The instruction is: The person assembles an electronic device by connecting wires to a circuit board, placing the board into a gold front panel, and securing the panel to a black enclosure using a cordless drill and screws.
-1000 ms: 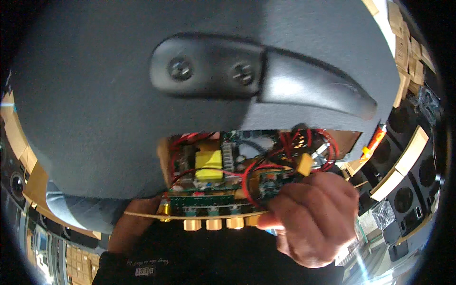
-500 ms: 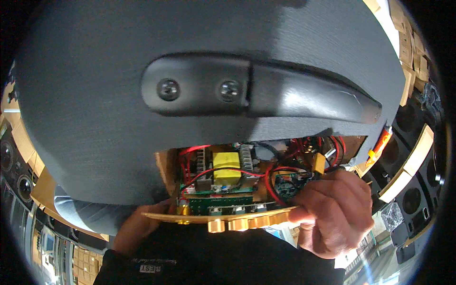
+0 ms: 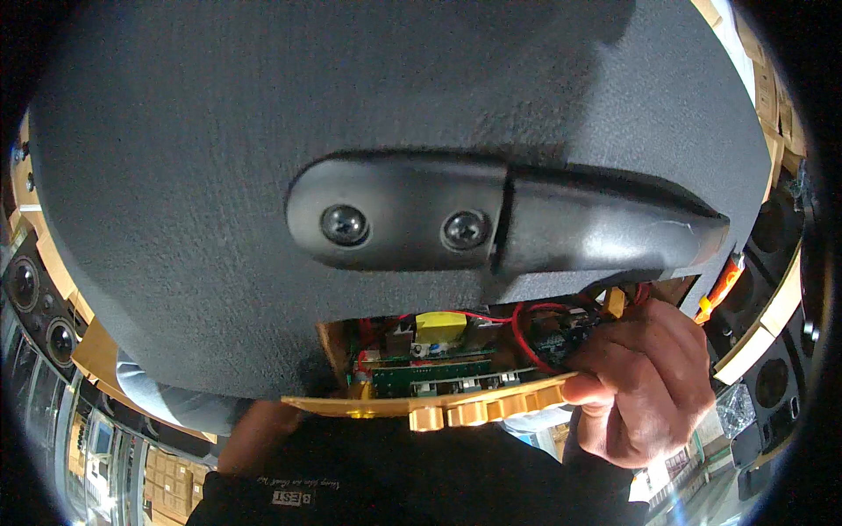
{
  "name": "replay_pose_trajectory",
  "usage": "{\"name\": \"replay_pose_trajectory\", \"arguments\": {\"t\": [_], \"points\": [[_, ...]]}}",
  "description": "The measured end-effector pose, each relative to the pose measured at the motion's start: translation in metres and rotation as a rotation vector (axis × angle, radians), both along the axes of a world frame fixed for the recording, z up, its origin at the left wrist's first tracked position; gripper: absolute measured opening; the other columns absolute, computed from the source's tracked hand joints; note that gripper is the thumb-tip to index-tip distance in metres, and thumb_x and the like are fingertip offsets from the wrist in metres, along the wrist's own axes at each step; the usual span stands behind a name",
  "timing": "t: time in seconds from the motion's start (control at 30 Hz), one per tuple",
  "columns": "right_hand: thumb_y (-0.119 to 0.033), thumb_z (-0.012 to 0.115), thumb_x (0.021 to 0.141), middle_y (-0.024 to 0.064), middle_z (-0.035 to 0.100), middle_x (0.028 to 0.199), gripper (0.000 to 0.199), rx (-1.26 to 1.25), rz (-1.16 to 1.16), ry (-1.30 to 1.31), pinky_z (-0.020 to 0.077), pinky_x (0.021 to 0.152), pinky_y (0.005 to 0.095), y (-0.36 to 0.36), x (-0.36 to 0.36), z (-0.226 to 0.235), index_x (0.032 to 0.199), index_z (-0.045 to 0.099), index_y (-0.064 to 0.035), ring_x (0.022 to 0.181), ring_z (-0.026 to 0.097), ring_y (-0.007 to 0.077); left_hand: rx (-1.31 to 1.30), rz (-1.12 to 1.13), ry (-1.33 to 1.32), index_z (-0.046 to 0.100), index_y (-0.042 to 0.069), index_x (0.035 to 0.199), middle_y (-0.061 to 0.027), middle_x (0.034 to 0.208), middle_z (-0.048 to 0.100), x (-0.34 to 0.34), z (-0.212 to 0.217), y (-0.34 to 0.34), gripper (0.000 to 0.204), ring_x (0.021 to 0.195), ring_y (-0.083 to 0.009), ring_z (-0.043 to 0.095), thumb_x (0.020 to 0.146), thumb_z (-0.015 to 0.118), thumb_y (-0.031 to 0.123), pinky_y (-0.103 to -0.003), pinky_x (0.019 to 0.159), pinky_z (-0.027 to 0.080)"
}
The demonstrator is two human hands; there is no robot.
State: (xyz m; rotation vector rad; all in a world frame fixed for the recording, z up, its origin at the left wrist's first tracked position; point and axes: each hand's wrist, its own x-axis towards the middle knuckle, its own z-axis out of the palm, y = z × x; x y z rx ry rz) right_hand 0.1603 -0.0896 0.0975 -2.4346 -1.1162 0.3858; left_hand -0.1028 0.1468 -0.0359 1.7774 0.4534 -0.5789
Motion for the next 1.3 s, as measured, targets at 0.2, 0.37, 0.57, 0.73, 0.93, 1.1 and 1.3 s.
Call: {"name": "replay_pose_trajectory", "arguments": {"t": [0.2,0.37,0.57,0.73,0.93,1.1,1.3], "points": [[-0.037,0.074,0.091,0.0035,0.061,0.063,0.037,0.082,-0.043,0.026,0.0456,0.064,0.0352,-0.004,0.007,-0.017,0.070,0.064,-0.0075,0.058,0.056,0.0223,0.188,-0.229,-0.203,0.064,0.013,0.119,-0.0051,0.109,0.069,0.000,0.068,0.035,0.044,0.101,-0.0256,0.067,0.087,0.080,0.039,-0.045,0.091,0.052],[-0.036,0.075,0.090,0.0032,0.061,0.063,0.035,0.091,-0.065,0.057,0.0439,0.062,0.0349,-0.008,0.007,-0.013,0.072,0.066,-0.0080,0.057,0.053,0.0217,0.353,-0.162,-0.727,0.068,0.025,0.115,0.0062,0.104,0.066,0.037,0.105,0.030,0.046,0.098,-0.0159,0.063,0.078,0.090,0.038,-0.044,0.094,0.050],[-0.036,0.075,0.090,0.0047,0.063,0.066,0.035,0.129,-0.144,-0.039,0.0452,0.062,0.0362,-0.006,0.002,-0.020,0.071,0.067,-0.0076,0.061,0.058,0.0242,0.886,-0.400,-0.707,0.053,0.024,0.137,-0.0044,0.127,0.061,0.114,0.110,0.016,0.064,0.128,-0.0324,0.049,0.085,0.080,0.051,-0.066,0.115,0.033],[-0.025,0.076,0.088,0.0072,0.064,0.068,0.027,0.116,-0.119,0.047,0.0451,0.058,0.0361,-0.002,0.004,-0.009,0.074,0.067,-0.0041,0.061,0.058,0.0255,0.908,-0.383,-0.756,0.040,0.011,0.147,-0.0130,0.129,0.062,0.112,0.100,0.008,0.092,0.123,-0.0369,0.056,0.081,0.079,0.061,-0.077,0.113,0.026],[-0.017,0.077,0.085,0.0086,0.063,0.068,0.019,0.169,-0.089,0.052,0.0461,0.060,0.0395,-0.009,0.003,-0.014,0.076,0.067,-0.0028,0.061,0.058,0.0289,0.954,-0.405,-0.795,0.050,0.006,0.140,-0.0153,0.128,0.059,0.112,0.092,0.011,0.103,0.125,-0.0385,0.055,0.064,0.089,0.064,-0.075,0.113,0.030],[-0.012,0.076,0.084,0.0103,0.069,0.080,0.014,0.167,-0.060,0.129,0.0514,0.066,0.0397,-0.020,0.000,-0.010,0.084,0.070,-0.0003,0.069,0.063,0.0276,0.938,-0.382,-0.818,0.061,0.010,0.127,-0.0102,0.124,0.060,0.108,0.089,0.014,0.085,0.123,-0.0345,0.056,0.066,0.088,0.064,-0.077,0.111,0.032],[-0.015,0.077,0.089,0.0168,0.067,0.105,0.027,0.247,-0.505,-0.169,0.0529,0.082,0.0350,-0.071,-0.018,0.010,0.105,0.068,0.0051,0.091,0.064,0.0254,0.979,-0.470,-0.783,0.046,0.011,0.140,-0.0120,0.132,0.050,0.098,0.089,0.021,0.103,0.127,-0.0351,0.052,0.064,0.089,0.066,-0.076,0.115,0.030]]}}
